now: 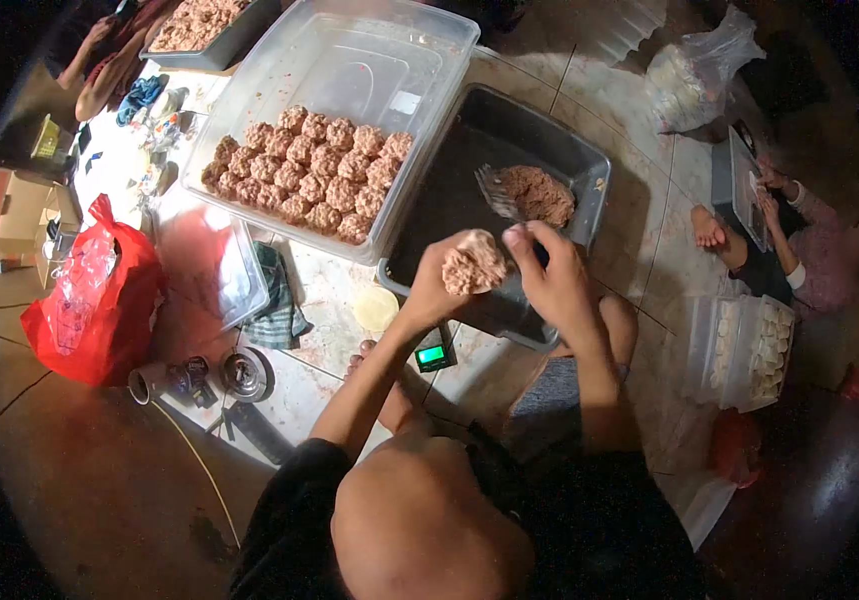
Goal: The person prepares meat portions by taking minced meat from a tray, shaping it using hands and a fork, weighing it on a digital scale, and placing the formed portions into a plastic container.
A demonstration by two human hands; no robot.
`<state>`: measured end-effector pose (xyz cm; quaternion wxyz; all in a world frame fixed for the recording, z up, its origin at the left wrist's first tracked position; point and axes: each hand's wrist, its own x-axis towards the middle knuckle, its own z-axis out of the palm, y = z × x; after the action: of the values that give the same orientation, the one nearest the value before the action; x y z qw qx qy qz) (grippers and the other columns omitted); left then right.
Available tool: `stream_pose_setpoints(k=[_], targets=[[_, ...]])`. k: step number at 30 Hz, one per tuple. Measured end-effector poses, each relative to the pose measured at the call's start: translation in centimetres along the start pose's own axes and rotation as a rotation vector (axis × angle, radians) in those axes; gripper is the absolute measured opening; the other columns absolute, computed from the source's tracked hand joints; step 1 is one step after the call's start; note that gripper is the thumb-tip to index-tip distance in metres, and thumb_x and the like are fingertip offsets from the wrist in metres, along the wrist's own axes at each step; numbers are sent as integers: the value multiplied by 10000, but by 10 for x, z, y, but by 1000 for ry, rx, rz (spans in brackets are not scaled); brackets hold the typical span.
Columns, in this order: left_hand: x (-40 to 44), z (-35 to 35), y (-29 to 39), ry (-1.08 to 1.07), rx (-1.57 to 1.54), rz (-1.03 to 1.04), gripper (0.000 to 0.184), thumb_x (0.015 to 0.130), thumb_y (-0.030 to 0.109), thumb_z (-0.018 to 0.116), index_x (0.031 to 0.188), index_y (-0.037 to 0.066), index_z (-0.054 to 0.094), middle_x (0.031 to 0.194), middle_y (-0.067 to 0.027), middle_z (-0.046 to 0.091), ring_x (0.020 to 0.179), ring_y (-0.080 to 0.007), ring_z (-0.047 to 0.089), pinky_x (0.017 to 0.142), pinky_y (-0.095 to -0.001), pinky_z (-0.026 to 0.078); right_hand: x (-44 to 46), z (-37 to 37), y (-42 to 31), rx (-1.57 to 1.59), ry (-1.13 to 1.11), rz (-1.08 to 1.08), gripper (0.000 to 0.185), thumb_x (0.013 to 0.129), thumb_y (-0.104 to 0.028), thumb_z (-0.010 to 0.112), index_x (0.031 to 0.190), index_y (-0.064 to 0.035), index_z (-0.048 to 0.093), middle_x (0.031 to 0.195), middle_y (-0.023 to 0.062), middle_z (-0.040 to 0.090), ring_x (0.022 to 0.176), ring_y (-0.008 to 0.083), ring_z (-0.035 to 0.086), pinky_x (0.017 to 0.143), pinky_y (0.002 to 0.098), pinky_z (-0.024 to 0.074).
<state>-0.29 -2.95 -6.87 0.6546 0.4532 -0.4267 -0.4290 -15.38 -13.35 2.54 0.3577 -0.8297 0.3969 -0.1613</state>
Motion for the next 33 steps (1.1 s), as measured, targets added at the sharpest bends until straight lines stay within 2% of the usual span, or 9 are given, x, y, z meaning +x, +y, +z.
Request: stream_pose_setpoints(k=[2, 4, 7, 10, 14, 18, 25, 29, 33], targets=[[0, 5, 13, 229, -29, -65, 316, 787, -47, 747, 1087, -1, 661, 1014, -18, 714, 951, -92, 656, 866, -280, 535, -14, 8, -12, 4, 416, -116, 301, 1102, -251, 556, 1151, 25, 664, 977, 139, 728, 888, 223, 682, 815, 327, 518], [-4, 3, 29, 287, 65, -44, 341, 783, -18, 782, 1101, 4, 660, 1007, -52, 726, 949, -114, 689, 841, -292, 545, -41, 21, 14, 74, 440, -44, 238, 1086, -170, 573, 1196, 18, 669, 996, 98, 721, 927, 138, 664, 805, 306, 512], [-8, 5, 59, 241, 617, 60, 351, 782, 92, 851, 1026, 13, 611, 863, -177, 684, 792, -309, 733, 706, -354, 543, -75, 51, 42, 411, 160, 119, 245, 1014, -70, 598, 1203, 75, 655, 1023, 157, 729, 950, 201, 684, 846, 324, 537], [-6, 10, 76, 202, 463, -35, 333, 784, 109, 850, 978, 10, 598, 775, -176, 658, 732, -357, 708, 667, -367, 529, -78, 42, 39, 420, -8, 91, 233, 920, 30, 588, 1125, 77, 688, 983, 178, 739, 865, 242, 718, 787, 312, 546], [-10, 14, 80, 140, 318, -186, 316, 816, 104, 851, 991, -15, 616, 832, -52, 656, 774, -80, 551, 700, -276, 497, -60, 10, 14, -92, -4, -219, 167, 852, 41, 640, 996, 85, 711, 931, 226, 731, 822, 366, 729, 732, 373, 565], [-15, 8, 75, 411, -2, -217, 463, 781, 67, 915, 1105, 0, 590, 997, 3, 667, 843, -74, 556, 748, -259, 487, -57, -18, -33, -40, 158, -172, 127, 859, 46, 660, 967, 66, 726, 888, 198, 735, 805, 355, 737, 697, 396, 570], [-16, 13, 82, 392, -139, -106, 841, 668, 108, 1012, 1348, -1, 531, 1169, -17, 612, 1058, -98, 577, 951, -271, 500, -64, -33, -52, -243, 145, -370, 97, 845, 80, 667, 914, 51, 729, 841, 194, 708, 726, 364, 690, 610, 426, 529], [-21, 9, 87, 263, 69, 109, 794, 667, 130, 1016, 1286, -14, 539, 1115, -2, 603, 1014, -89, 573, 900, -255, 507, -69, -38, -61, -312, 162, -404, 139, 864, 87, 656, 980, 83, 732, 848, 172, 729, 747, 329, 707, 637, 412, 541], [-17, 6, 101, 355, -295, -2, 677, 690, 146, 1005, 1183, 50, 552, 1064, -7, 597, 952, -70, 552, 823, -258, 497, -78, -34, -47, 113, -22, -102, 105, 900, 62, 675, 990, 88, 723, 880, 219, 740, 782, 342, 732, 699, 392, 570]])
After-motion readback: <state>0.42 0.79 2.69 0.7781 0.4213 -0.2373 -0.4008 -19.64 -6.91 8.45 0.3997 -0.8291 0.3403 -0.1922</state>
